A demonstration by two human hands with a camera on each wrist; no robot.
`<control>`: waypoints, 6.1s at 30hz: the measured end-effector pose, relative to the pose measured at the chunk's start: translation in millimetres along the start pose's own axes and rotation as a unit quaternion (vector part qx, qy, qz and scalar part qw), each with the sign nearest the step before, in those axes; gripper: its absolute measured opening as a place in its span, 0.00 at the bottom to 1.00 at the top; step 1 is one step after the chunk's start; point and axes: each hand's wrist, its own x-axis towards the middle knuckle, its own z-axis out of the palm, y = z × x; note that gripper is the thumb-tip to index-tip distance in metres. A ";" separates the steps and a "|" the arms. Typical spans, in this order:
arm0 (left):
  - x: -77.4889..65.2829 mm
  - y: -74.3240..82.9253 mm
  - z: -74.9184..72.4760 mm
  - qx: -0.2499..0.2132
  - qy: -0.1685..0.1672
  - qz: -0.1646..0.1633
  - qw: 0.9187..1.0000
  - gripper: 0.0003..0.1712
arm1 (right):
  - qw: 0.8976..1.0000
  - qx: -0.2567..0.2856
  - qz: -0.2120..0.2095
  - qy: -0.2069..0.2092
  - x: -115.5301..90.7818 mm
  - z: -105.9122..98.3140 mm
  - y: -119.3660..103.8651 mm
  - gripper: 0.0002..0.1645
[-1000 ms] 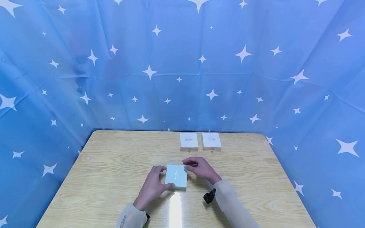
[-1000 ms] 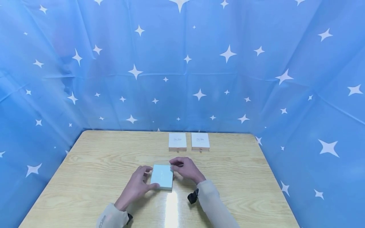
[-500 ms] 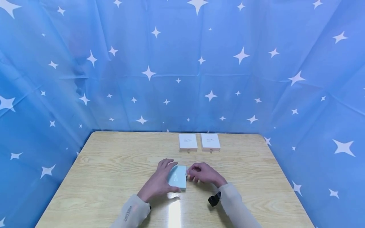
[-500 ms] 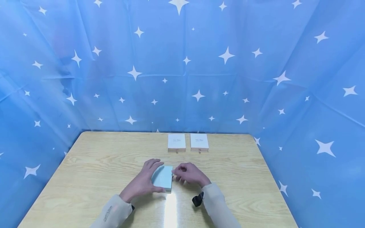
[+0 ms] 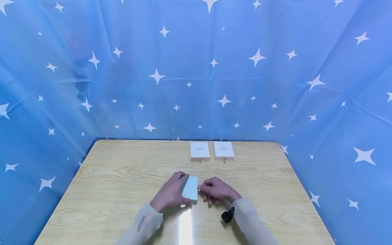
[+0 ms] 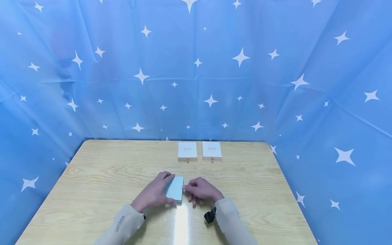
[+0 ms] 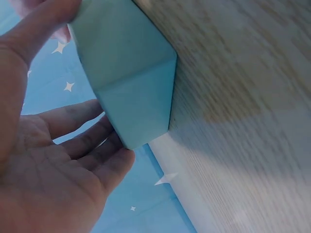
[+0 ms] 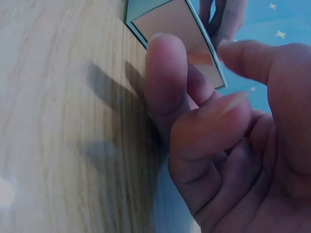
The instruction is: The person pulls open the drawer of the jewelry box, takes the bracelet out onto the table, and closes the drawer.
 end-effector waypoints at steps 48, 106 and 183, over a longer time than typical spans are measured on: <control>1.5 -3.0 2.0 -0.032 0.009 -0.021 0.999 0.60 | 0.992 0.048 -0.016 0.116 9.4 13.2 -0.5 0.03; 1.1 -1.0 3.7 -0.042 0.009 -0.037 0.998 0.61 | 0.989 0.024 0.017 0.146 -30.0 -21.9 25.0 0.05; 5.2 -4.2 -2.6 -0.043 0.005 -0.036 0.998 0.61 | 0.858 -0.476 -0.021 0.190 -11.4 25.6 -59.4 0.35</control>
